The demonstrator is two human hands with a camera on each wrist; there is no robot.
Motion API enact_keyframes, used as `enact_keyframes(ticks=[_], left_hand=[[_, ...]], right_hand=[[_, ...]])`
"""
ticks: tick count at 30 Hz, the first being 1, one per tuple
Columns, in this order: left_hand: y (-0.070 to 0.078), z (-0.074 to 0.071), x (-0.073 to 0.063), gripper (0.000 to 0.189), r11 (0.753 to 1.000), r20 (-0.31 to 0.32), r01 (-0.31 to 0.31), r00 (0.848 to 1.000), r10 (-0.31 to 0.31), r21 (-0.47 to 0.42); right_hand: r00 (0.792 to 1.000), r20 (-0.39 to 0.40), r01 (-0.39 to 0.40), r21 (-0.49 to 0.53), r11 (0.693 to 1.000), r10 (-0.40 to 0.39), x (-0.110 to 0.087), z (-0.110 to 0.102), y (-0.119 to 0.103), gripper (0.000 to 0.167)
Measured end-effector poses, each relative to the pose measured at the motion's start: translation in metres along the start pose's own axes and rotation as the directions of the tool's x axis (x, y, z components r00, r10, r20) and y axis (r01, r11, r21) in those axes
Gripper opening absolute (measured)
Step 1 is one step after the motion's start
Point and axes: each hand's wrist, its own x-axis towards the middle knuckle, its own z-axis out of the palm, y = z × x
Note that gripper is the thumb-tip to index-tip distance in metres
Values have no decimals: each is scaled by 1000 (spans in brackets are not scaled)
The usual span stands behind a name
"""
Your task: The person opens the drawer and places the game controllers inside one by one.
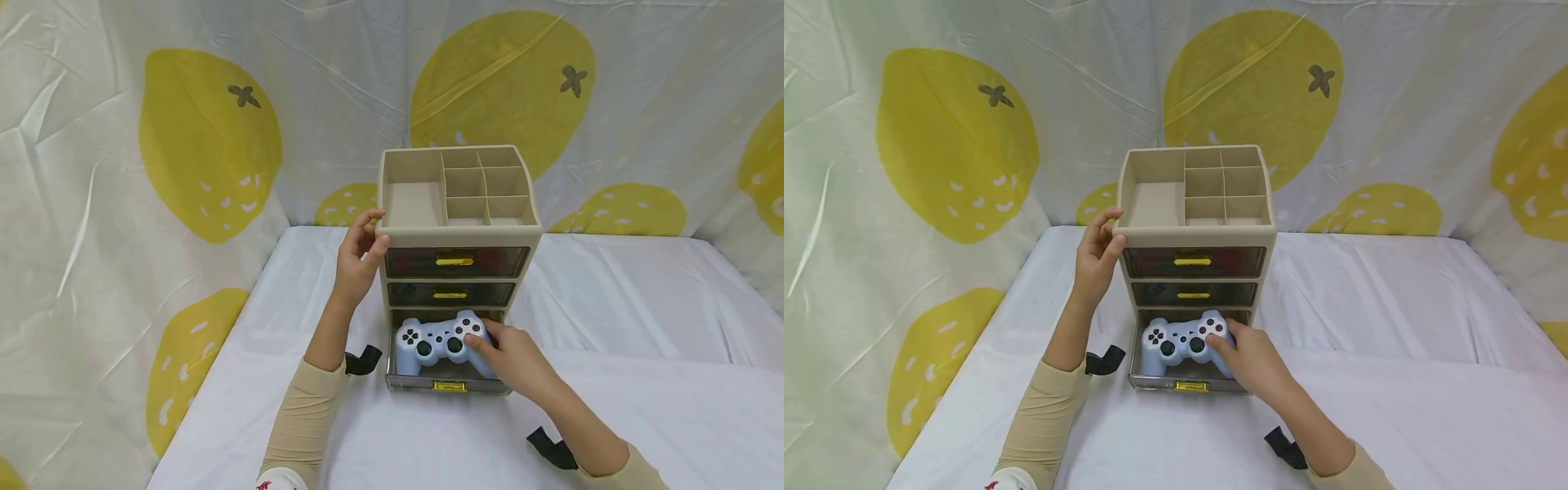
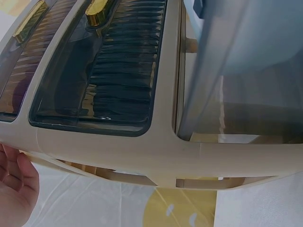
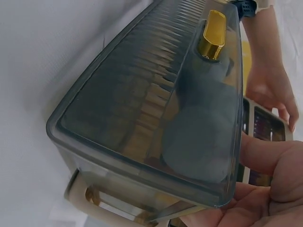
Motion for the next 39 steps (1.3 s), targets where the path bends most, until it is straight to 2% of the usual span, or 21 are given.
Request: enact_keyframes(ticks=[7, 15, 22, 31, 36, 39], left_hand=[[2, 1, 0, 69, 1000, 2, -5, 1000, 5, 13], [1, 1, 1, 64, 1000, 0, -14, 1000, 14, 8], [2, 1, 2, 74, 1000, -4, -6, 1000, 6, 13], [1, 1, 1, 67, 1000, 2, -6, 1000, 6, 14], [3, 1, 1, 74, 1000, -1, 11, 1000, -11, 29], [3, 0, 1, 68, 999, 3, 10, 1000, -10, 32]], right_hand=[[998, -59, 9, -39, 999, -12, 0, 3, 2, 58], [990, -131, 37, -141, 989, -55, -1, 7, 1, 54], [979, -178, 70, -171, 983, -101, 0, 12, 2, 43], [973, -200, 80, -171, 982, -114, 0, 14, 3, 34], [978, -195, 49, -132, 990, -74, -3, 8, -1, 36], [980, -191, 32, -96, 995, -50, -6, 2, -3, 38]])
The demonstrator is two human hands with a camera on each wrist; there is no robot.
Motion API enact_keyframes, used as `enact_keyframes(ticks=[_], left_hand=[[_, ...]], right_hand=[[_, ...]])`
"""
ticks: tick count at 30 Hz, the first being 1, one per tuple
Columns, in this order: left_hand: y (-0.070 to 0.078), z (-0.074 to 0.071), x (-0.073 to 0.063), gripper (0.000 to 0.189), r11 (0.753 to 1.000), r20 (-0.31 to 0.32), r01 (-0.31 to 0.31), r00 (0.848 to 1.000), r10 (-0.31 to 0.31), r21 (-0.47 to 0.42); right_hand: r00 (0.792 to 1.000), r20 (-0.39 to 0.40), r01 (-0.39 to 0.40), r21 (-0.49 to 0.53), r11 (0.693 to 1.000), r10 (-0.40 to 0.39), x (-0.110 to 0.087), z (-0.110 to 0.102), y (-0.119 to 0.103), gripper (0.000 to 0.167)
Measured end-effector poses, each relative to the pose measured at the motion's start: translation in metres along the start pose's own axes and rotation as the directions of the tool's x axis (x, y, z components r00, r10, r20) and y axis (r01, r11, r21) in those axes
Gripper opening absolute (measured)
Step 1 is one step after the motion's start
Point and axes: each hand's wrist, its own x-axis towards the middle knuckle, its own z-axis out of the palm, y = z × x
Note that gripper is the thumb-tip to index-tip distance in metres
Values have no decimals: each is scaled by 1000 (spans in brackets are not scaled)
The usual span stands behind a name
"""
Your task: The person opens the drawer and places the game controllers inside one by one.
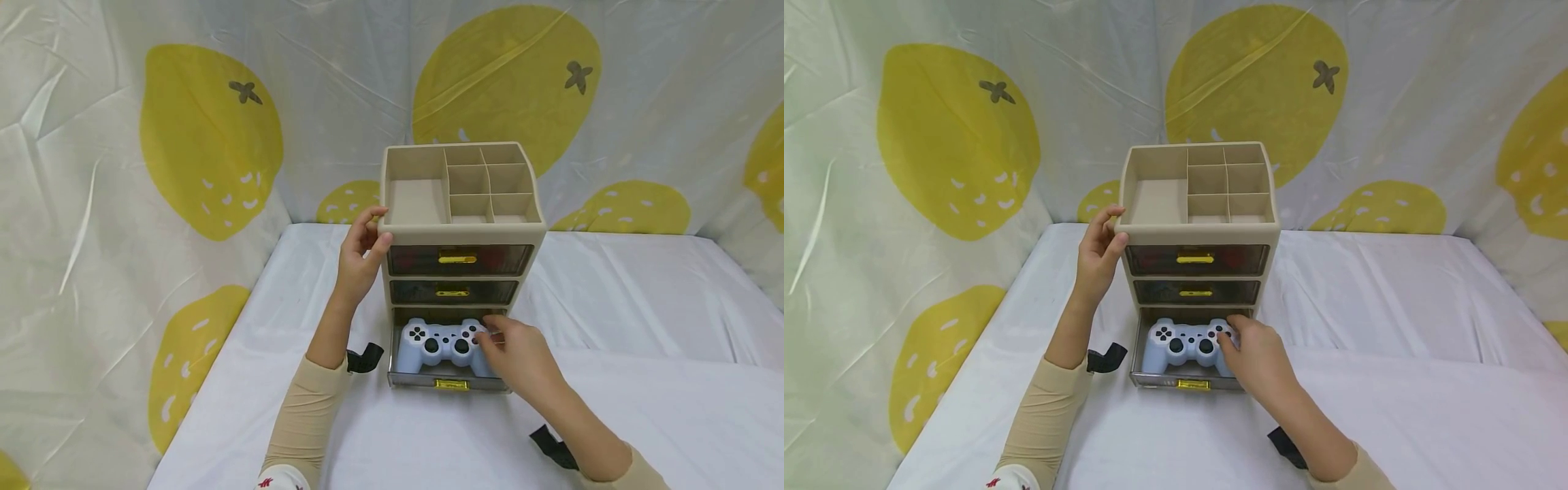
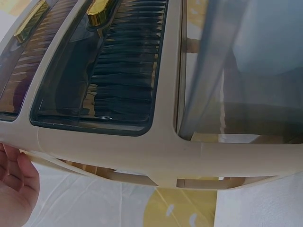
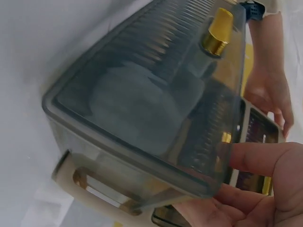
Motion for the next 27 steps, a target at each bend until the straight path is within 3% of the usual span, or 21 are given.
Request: enact_keyframes(ticks=[6, 11, 15, 18, 22, 27], left_hand=[[-2, -1, 1, 52, 1000, 6, -16, 1000, 16, -11], [-3, -1, 0, 42, 1000, 12, -11, 1000, 11, -29], [-2, -1, 0, 43, 999, 15, -18, 1000, 18, -33], [-1, -1, 0, 43, 999, 15, -26, 1000, 26, -35], [-1, -1, 0, 42, 999, 14, -22, 1000, 22, -32], [-2, -1, 0, 42, 999, 13, -22, 1000, 22, -28]], right_hand=[[999, 20, -31, 38, 999, 30, -6, -11, -6, 33], [989, 143, -59, 190, 980, 32, -16, -13, -10, 22], [953, 298, -46, 332, 942, -58, -27, -7, -6, 22], [922, 359, 0, 371, 929, -143, -35, -1, 0, 22], [918, 339, 82, 351, 933, -208, -42, 6, 8, 19], [938, 269, 161, 215, 963, -217, -50, 14, 15, 12]])
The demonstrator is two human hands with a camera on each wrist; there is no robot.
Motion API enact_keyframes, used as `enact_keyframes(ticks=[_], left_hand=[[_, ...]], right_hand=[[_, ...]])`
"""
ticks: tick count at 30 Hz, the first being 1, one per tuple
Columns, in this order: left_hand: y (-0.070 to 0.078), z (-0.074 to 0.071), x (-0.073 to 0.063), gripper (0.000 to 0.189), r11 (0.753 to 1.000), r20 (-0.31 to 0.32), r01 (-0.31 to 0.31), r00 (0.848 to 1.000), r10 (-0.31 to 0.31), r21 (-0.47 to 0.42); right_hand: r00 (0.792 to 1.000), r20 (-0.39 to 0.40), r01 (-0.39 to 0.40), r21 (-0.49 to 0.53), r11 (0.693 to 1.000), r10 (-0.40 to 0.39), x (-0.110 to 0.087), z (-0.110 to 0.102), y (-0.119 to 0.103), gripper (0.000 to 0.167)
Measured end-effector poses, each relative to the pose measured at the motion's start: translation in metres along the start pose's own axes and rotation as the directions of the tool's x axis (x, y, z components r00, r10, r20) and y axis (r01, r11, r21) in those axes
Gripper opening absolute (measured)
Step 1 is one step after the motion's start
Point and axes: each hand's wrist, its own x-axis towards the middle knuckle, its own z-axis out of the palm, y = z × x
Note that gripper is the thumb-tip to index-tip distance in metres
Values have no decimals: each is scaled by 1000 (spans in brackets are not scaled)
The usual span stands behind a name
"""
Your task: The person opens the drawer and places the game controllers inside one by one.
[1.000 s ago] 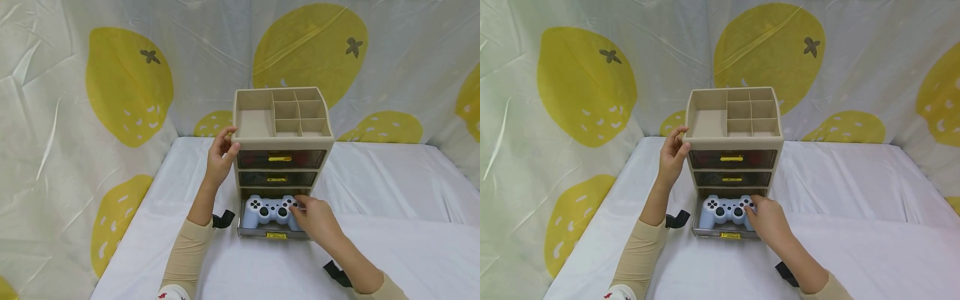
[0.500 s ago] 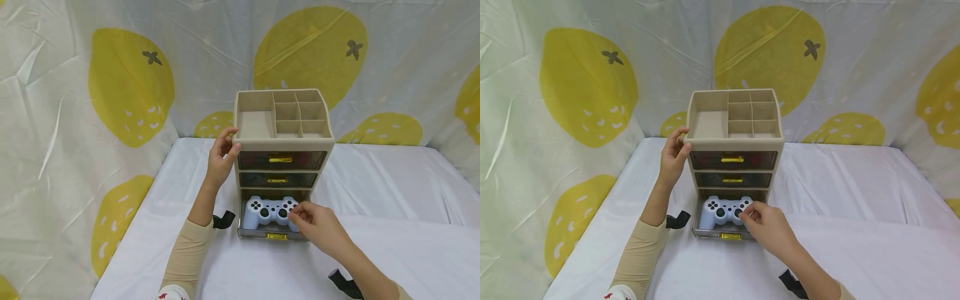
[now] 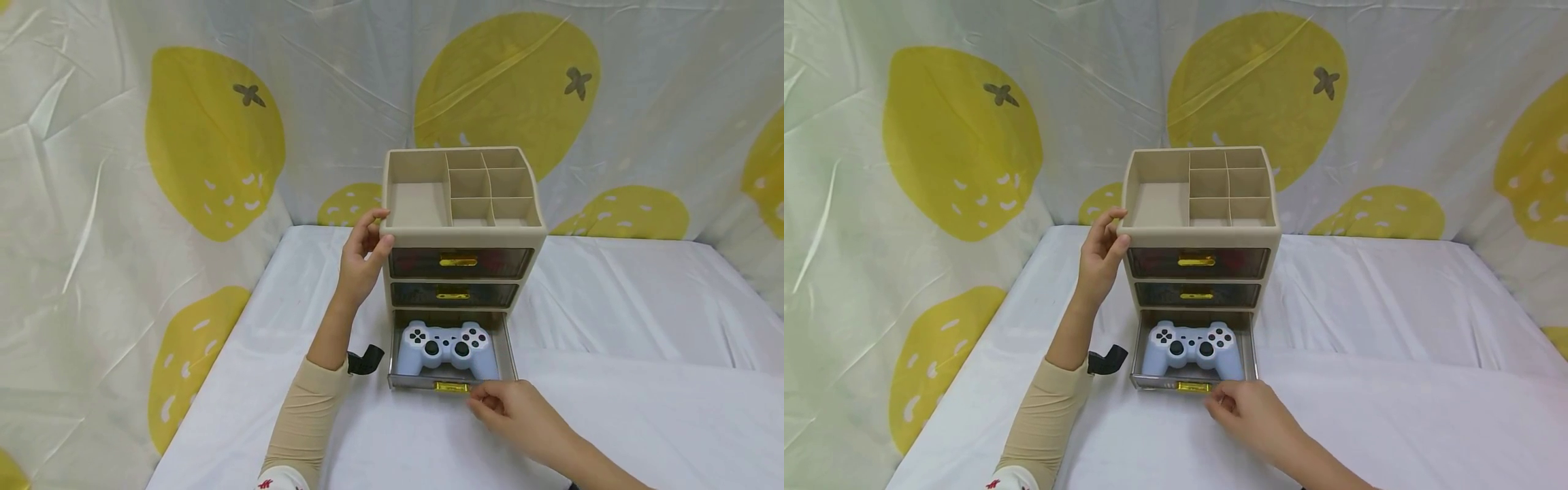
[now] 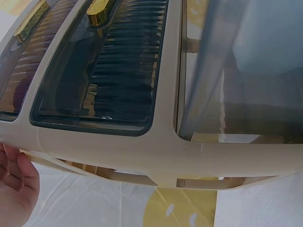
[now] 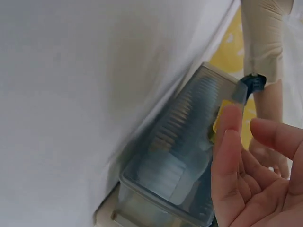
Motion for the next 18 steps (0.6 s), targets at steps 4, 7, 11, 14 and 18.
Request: enact_keyframes(ticks=[4, 7, 11, 14, 18], left_hand=[[0, 0, 0, 50, 1000, -3, 7, 1000, -7, 15], [0, 0, 0, 60, 1000, -5, 13, 1000, -13, 25], [0, 1, 0, 69, 999, -7, 19, 1000, -18, 30], [0, 1, -1, 72, 999, -10, 21, 1000, -21, 29], [0, 1, -1, 73, 999, -14, 23, 1000, -22, 29]], right_hand=[[998, -64, -4, -95, 995, -2, -3, 9, 6, 11], [999, -38, -31, -18, 999, 30, -4, 13, 10, 23], [991, 83, -125, 254, 959, 107, -2, 13, 13, 35], [977, 147, -205, 444, 872, 155, -1, 12, 13, 34], [963, 172, -269, 548, 792, 207, 2, 13, 10, 34]])
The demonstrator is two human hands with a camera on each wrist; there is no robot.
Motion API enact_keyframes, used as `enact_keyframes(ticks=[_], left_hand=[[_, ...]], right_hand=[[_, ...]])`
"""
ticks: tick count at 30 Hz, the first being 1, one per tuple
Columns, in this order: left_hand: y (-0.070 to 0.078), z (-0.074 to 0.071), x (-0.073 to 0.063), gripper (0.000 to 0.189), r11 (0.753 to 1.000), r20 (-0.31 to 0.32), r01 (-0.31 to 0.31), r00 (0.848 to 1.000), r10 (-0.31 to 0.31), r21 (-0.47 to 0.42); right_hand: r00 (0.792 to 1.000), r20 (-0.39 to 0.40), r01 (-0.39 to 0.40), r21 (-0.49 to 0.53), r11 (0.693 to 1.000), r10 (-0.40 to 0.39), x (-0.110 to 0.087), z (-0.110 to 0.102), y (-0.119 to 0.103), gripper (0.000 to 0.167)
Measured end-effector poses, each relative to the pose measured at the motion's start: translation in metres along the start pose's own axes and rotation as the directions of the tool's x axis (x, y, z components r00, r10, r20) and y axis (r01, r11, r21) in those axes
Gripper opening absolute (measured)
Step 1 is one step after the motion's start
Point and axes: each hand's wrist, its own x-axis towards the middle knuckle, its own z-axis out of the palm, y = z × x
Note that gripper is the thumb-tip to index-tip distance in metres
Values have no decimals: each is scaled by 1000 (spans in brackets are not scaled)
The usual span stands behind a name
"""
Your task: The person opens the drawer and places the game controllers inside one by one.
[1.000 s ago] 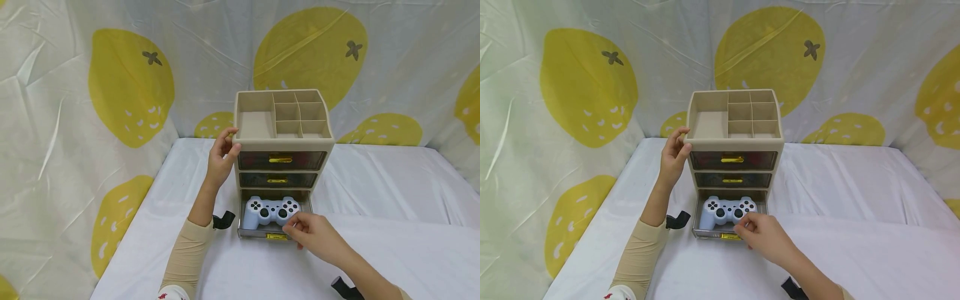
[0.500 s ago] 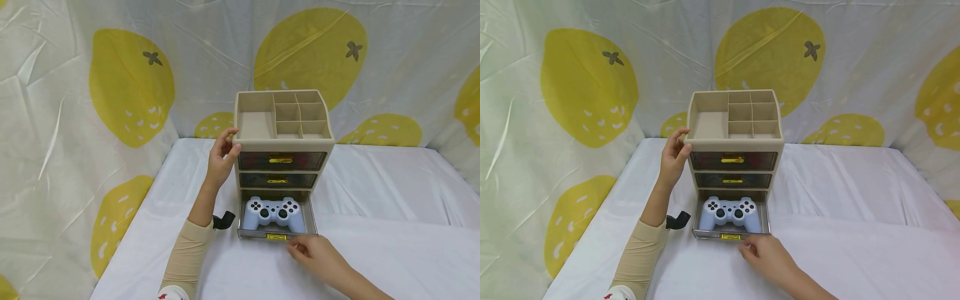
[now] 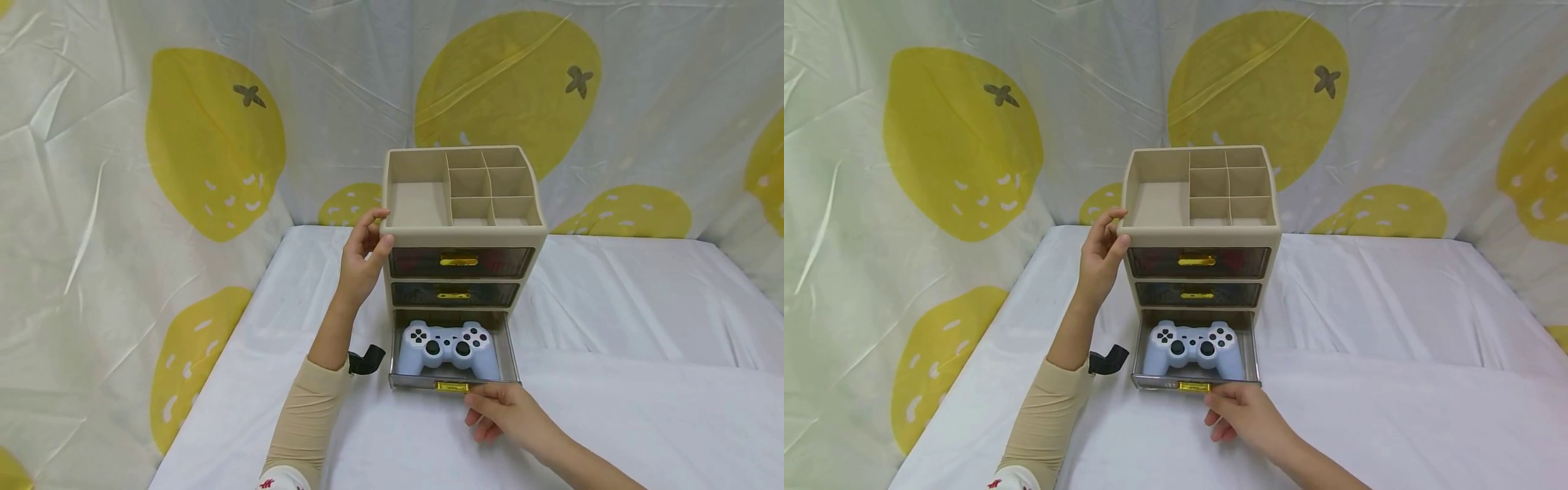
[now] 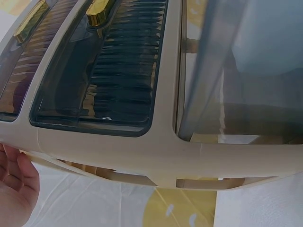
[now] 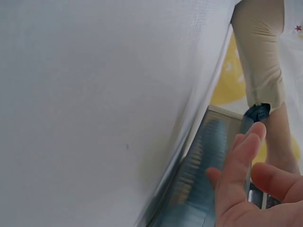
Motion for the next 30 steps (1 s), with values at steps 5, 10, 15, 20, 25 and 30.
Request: enact_keyframes(ticks=[5, 10, 15, 20, 25, 30], left_hand=[[0, 0, 0, 74, 1000, -4, 2, 1000, -2, 2], [1, 1, 1, 76, 1000, -4, 4, 1000, -4, -1], [1, 1, 0, 75, 1000, -3, 3, 1000, -3, -4], [1, 1, 0, 75, 1000, 0, 4, 1000, -4, -2], [1, 1, 0, 70, 1000, 1, -2, 1000, 2, -16], [0, 1, 0, 64, 999, 5, -9, 1000, 10, -41]], right_hand=[[999, -50, -9, 20, 1000, 10, 1, 5, -1, 31], [988, -147, -33, 58, 998, 42, 4, 10, 1, 30], [973, -214, -72, 80, 994, 87, 6, 13, 1, 29], [970, -226, -76, 85, 993, 94, 7, 13, -1, 29], [963, -252, -82, 72, 994, 98, 10, 12, -5, 30], [951, -289, -98, 56, 994, 110, 15, 11, -8, 29]])
